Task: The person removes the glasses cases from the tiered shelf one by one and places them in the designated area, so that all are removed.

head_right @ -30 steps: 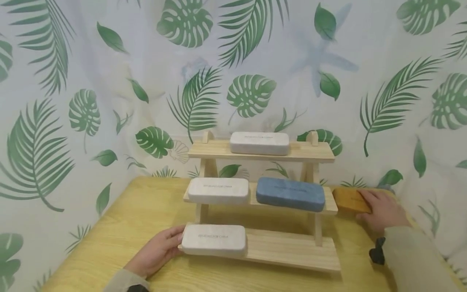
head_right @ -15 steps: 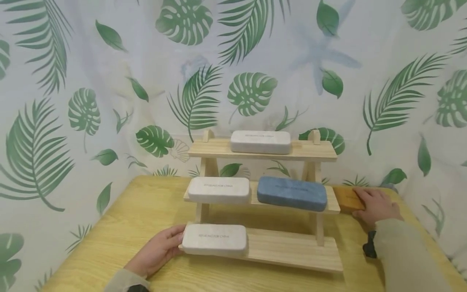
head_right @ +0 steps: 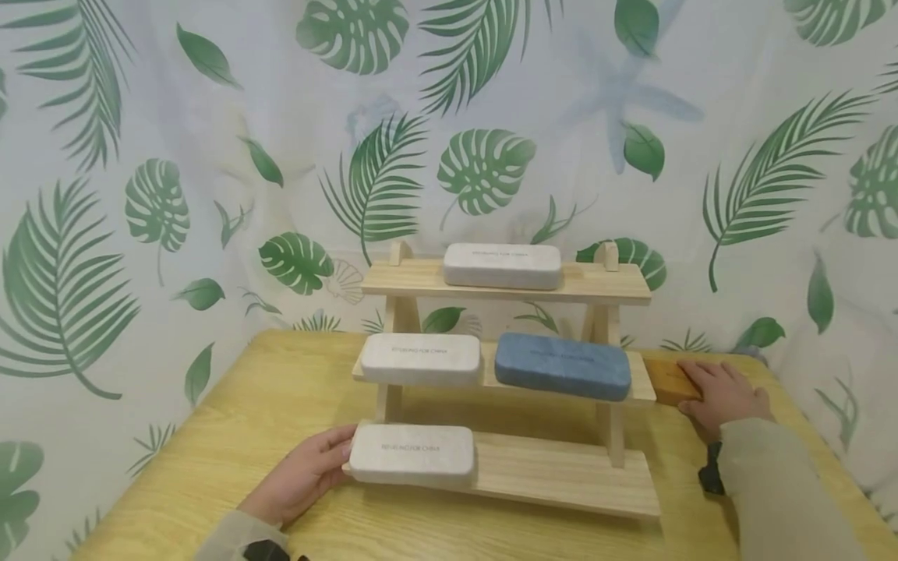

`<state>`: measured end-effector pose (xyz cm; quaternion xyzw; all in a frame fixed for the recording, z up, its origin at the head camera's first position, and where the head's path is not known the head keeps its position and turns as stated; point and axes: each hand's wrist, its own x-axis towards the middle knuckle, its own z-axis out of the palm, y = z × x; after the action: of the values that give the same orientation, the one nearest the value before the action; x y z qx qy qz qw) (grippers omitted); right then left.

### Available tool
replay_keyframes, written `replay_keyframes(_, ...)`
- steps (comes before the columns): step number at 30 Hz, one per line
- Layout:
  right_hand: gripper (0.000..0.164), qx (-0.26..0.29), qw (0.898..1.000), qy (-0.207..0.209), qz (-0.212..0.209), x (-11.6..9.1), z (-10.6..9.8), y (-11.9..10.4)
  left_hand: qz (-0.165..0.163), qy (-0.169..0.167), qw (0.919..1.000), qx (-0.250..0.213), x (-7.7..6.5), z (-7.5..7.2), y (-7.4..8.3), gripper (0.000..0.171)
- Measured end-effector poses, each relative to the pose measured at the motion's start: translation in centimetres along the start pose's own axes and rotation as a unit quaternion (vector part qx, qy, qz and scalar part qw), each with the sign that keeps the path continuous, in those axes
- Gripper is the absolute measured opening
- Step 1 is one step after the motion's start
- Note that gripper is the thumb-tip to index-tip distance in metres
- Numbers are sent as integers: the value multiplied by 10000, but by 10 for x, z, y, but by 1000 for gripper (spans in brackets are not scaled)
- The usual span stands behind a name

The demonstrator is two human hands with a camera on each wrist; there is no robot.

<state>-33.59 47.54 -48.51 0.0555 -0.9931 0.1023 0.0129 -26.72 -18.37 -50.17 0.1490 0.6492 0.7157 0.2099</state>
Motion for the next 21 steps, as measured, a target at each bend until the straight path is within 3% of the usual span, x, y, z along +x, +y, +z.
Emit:
replay_keyframes(13, 92, -19, 9998, 15, 203, -7, -9, -10, -29, -27, 9999, -120, 1, 0, -3, 59)
replay_keyframes(21, 101, -272, 9991, 305, -79, -3, -17, -5, 13, -33, 9999, -96, 1, -2, -2, 59)
